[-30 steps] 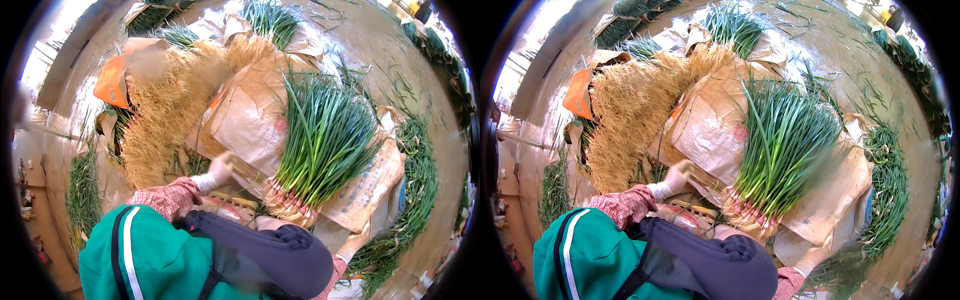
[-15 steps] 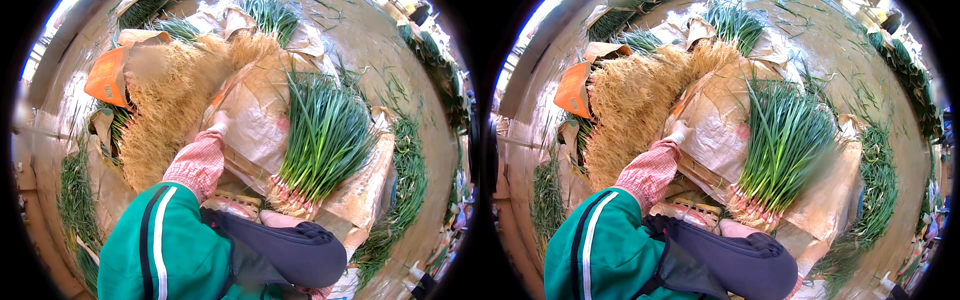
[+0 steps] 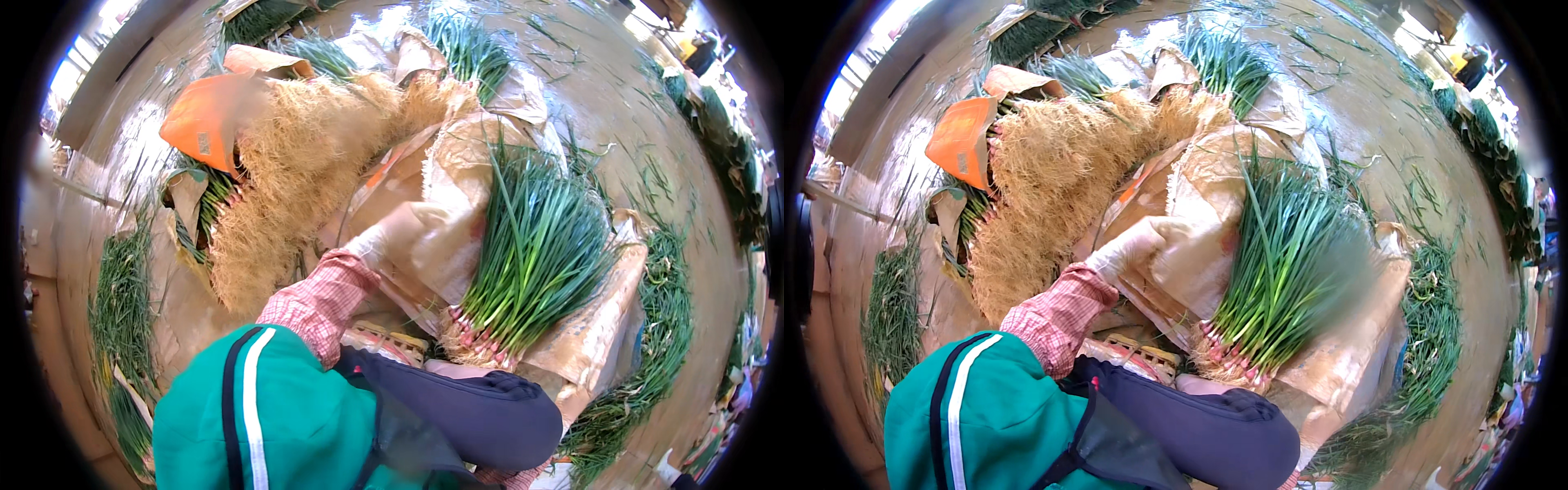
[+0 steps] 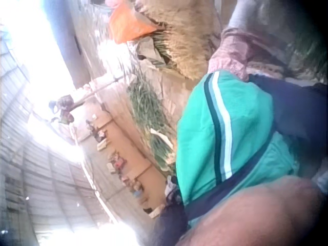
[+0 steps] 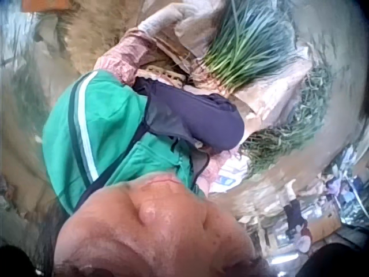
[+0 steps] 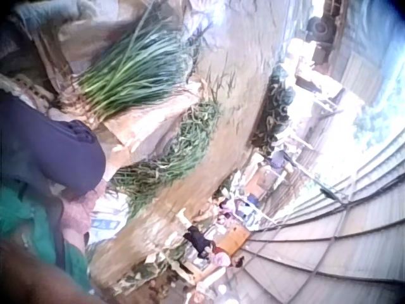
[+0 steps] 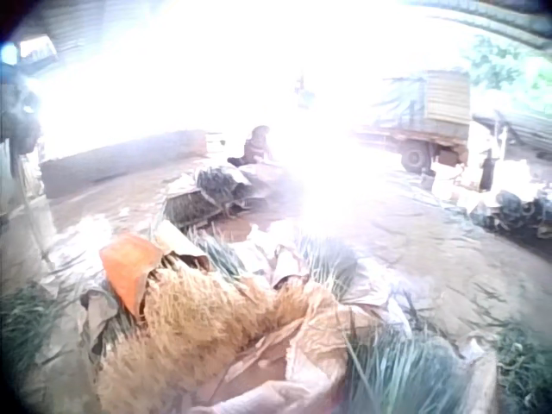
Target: The person sorts, cleans, and bundles green onions by hand on the floor of a processing facility, shaking off dirt and grouping them into uniform piles.
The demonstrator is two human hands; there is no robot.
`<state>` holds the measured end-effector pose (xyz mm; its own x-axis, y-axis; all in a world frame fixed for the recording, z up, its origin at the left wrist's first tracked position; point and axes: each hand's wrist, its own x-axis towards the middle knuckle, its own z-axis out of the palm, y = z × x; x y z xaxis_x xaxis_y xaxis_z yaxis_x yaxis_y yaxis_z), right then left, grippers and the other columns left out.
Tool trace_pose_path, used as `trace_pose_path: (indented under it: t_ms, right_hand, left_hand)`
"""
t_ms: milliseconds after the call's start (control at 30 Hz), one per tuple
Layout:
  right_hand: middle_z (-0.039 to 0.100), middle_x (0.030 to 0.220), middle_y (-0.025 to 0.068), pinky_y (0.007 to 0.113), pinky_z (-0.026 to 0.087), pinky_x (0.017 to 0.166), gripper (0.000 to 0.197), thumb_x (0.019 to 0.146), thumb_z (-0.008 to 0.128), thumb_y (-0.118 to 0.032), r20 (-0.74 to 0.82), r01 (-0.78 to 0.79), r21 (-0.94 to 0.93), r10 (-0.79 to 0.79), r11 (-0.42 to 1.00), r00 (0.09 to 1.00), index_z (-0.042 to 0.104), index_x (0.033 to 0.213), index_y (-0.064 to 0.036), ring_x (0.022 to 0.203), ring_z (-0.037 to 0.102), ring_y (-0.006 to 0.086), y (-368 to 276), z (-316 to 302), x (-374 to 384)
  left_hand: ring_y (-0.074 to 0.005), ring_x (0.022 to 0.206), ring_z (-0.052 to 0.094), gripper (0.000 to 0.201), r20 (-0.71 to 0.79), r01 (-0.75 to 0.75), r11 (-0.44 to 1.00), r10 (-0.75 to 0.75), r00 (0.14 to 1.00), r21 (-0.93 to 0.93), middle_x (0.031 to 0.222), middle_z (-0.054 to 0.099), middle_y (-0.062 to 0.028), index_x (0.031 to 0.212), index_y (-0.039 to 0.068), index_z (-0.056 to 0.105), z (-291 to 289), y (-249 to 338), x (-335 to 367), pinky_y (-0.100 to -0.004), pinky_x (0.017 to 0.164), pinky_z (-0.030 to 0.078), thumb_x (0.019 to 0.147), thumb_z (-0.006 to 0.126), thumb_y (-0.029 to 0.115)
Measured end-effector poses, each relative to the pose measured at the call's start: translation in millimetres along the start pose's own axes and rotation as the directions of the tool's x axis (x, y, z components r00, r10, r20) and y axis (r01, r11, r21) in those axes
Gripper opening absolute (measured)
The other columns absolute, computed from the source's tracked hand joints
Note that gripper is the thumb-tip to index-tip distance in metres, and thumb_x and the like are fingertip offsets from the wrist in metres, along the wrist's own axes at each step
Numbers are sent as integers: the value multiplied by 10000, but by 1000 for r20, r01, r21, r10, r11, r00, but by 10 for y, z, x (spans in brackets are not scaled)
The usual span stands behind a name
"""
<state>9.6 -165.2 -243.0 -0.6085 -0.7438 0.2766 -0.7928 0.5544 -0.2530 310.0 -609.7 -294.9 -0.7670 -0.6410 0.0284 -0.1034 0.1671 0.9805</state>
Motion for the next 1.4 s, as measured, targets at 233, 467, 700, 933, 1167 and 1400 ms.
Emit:
trace_pose_path:
  t_ms: [233,467,700,933,1167,1400]
  right_hand:
    - [654,1108,97,267,440,922,313,897,616,-106,505,-560,696,249,450,826,605,1190,5,1025,577,134,-1188,-43,793]
    - [637,1102,95,261,438,910,356,888,591,-44,579,-520,714,21,470,815,560,1237,15,1016,575,142,-1063,24,590]
    - [652,1058,134,270,471,832,354,905,546,-117,536,-695,309,485,649,691,551,1232,18,927,613,153,50,-403,-714]
    - [648,1082,190,329,452,897,369,837,535,-172,402,-685,62,610,726,683,605,1120,54,991,615,267,589,-1212,-1690]
    - [628,1058,178,277,518,692,379,853,505,-85,391,-780,142,689,610,610,548,1187,89,823,633,191,1281,-1933,-2502]
    - [649,895,156,264,511,551,351,878,501,-119,308,-837,143,780,528,545,566,1171,63,719,645,195,2195,-2409,-3283]
  left_hand:
    - [-128,814,569,316,522,407,816,-155,839,-412,892,647,-49,1055,9,659,1943,1066,510,-262,726,452,835,610,230]
    - [-348,900,650,350,243,281,941,-322,915,186,941,658,-225,1030,44,676,2450,778,544,-391,802,496,821,613,317]
    - [-319,794,649,249,32,-118,958,114,993,261,821,650,-208,929,59,703,1973,1520,793,-386,751,512,828,634,275]
    - [-122,793,605,307,-72,-150,969,138,988,-195,910,686,-86,1035,-62,654,1468,1903,935,-259,736,486,834,651,170]
    - [-183,747,624,175,-76,-327,688,368,927,-648,864,657,-98,952,-32,622,733,2836,827,-298,694,511,866,572,112]
    - [-245,700,610,158,-184,-289,526,243,952,-800,824,622,-120,844,-13,583,165,3586,929,-366,677,520,873,561,140]
